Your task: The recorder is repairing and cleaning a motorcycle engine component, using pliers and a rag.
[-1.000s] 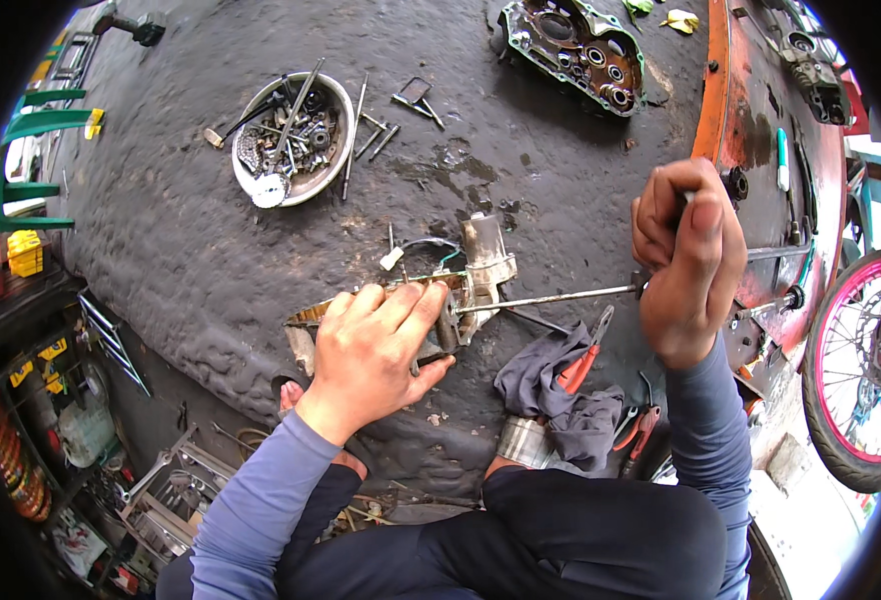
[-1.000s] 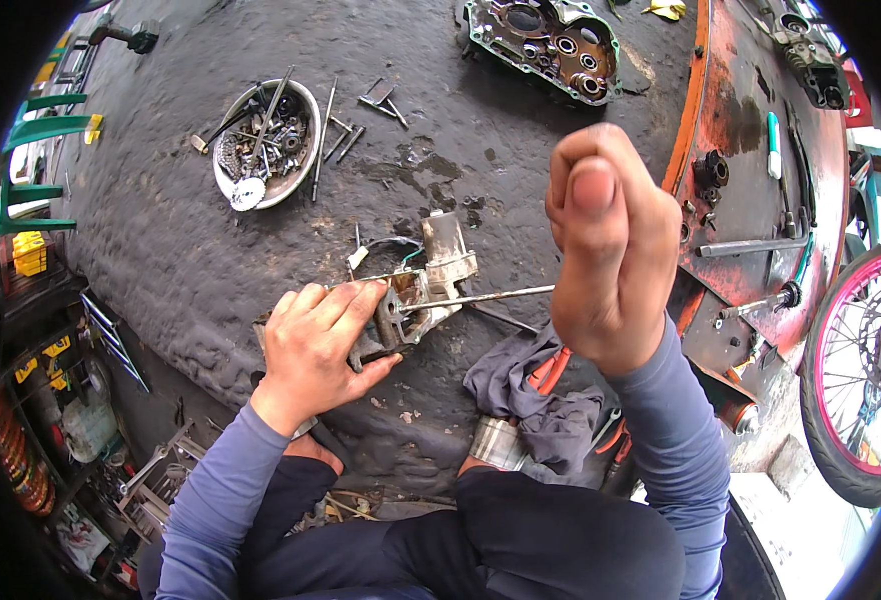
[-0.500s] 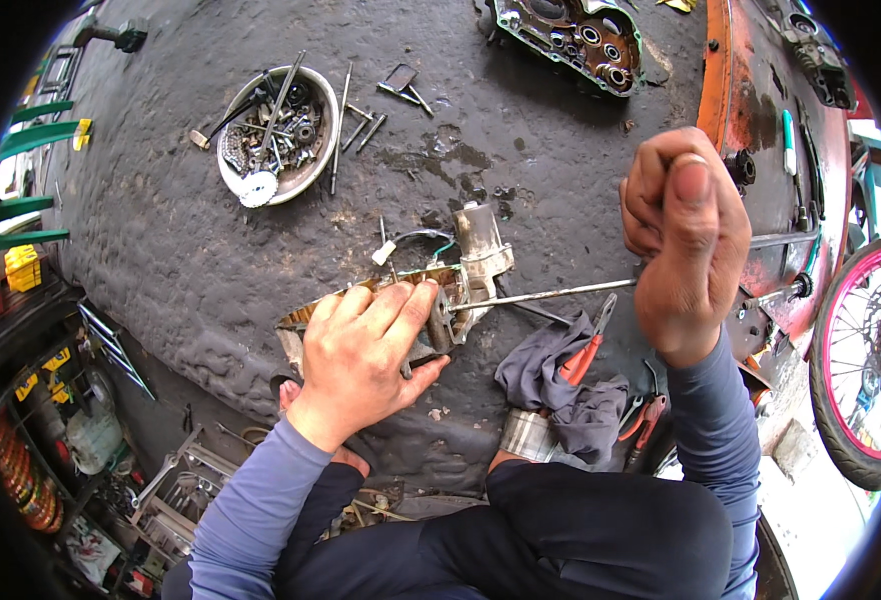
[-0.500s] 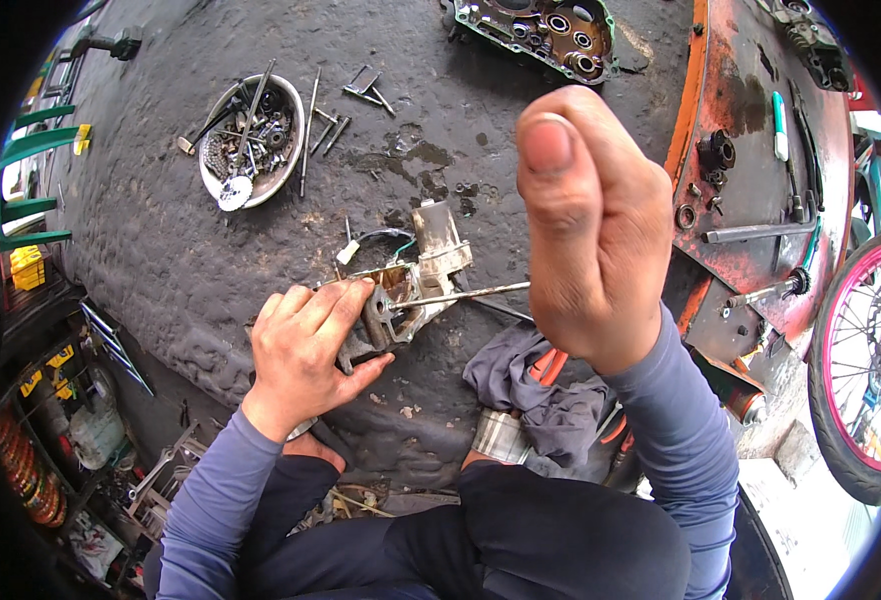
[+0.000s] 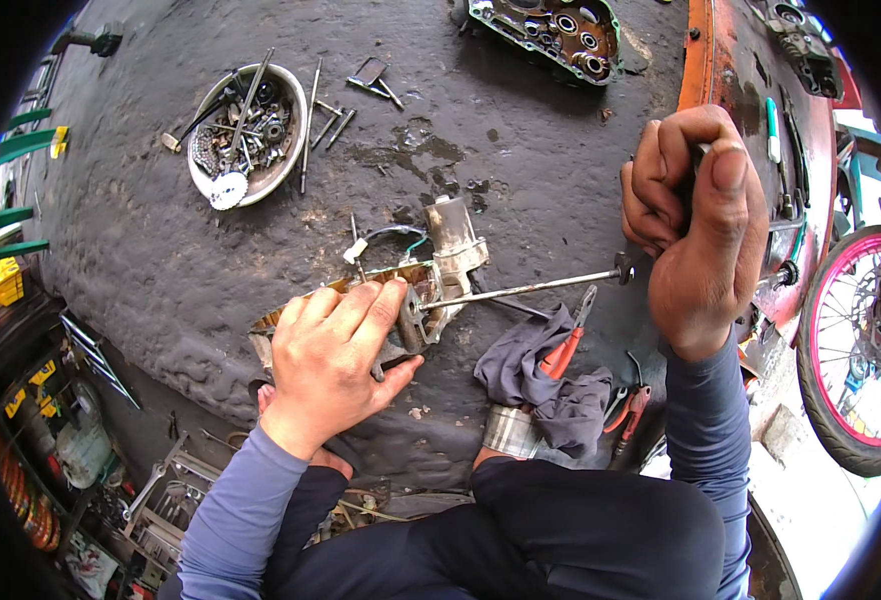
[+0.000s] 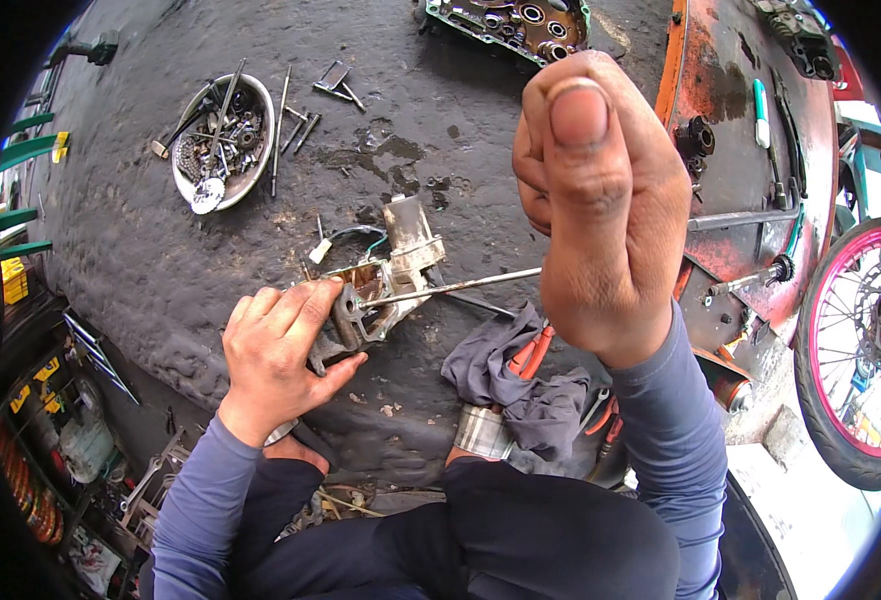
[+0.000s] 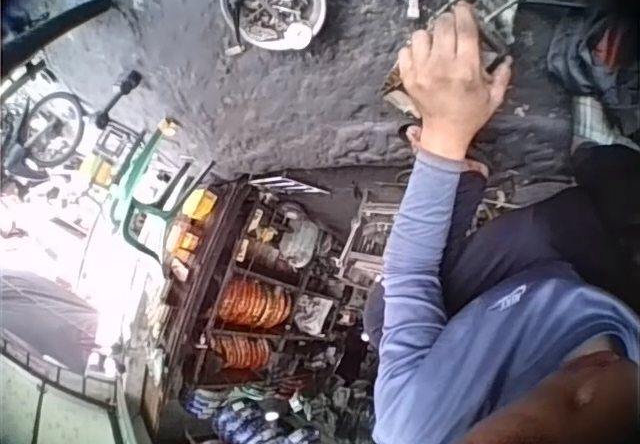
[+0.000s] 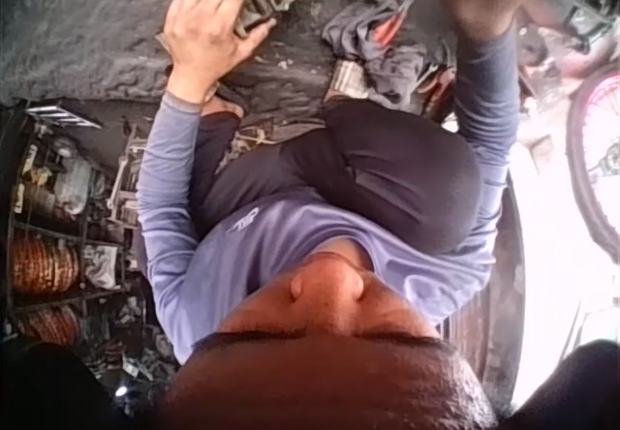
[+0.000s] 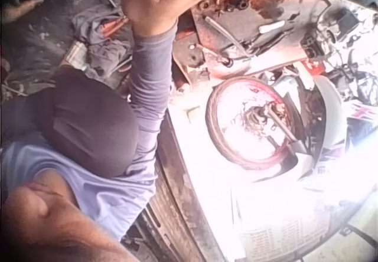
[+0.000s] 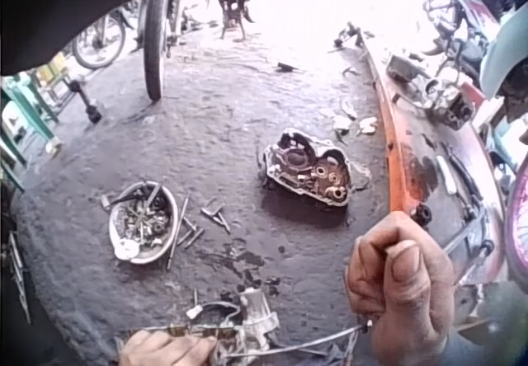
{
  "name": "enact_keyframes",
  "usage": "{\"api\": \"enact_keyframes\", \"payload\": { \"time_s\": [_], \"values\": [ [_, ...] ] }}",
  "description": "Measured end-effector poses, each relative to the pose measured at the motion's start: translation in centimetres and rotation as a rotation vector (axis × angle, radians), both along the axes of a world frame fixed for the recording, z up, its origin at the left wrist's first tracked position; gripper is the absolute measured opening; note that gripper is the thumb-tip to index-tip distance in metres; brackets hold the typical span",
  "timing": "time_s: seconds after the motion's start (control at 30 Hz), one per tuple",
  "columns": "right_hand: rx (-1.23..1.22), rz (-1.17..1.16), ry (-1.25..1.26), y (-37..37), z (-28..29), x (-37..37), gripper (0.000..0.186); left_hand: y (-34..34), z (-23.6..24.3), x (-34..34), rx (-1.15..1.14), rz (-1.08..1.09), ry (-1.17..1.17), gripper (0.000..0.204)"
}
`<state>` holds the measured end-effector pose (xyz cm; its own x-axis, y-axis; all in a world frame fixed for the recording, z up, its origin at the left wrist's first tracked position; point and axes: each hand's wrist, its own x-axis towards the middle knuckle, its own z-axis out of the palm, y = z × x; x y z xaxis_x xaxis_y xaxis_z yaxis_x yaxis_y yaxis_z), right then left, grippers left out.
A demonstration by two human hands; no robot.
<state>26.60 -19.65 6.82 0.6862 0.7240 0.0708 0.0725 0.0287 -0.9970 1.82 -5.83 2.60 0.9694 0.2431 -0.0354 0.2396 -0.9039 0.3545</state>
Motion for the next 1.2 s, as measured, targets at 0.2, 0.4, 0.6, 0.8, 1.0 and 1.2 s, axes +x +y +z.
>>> {"api": "enact_keyframes", "payload": {
  "time_s": [0.2, 0.4, 0.6, 0.8, 1.0, 1.2],
  "values": [
    [-0.055, 0.101, -0.263, -0.8, -0.2, 0.2, 0.058, 0.0, 0.1, 0.4, -0.012, -0.009, -0.019, 0.071],
    [-0.121, 0.068, -0.310, 1.1, -1.4, 0.5, 0.052, 0.1, -0.2, 0.1, -0.011, -0.033, -0.035, 0.073],
    [-0.236, 0.005, -0.402, 2.5, -1.7, -0.2, 0.048, 0.5, -0.2, -0.4, -0.038, -0.064, -0.058, 0.072],
    [-0.321, -0.150, -0.577, 4.3, -2.2, 0.8, 0.044, 1.0, -0.3, -0.4, -0.042, -0.091, -0.043, 0.079],
    [-0.907, -0.039, -0.663, 0.3, -12.0, 3.5, 0.055, -2.4, -0.6, -2.1, 0.066, -0.121, -0.081, 0.076],
    [-1.051, -0.196, 0.293, 2.4, -11.2, 6.5, 0.053, 0.4, -0.3, -0.5, -0.051, -0.067, -0.053, 0.075]
  ]
}}
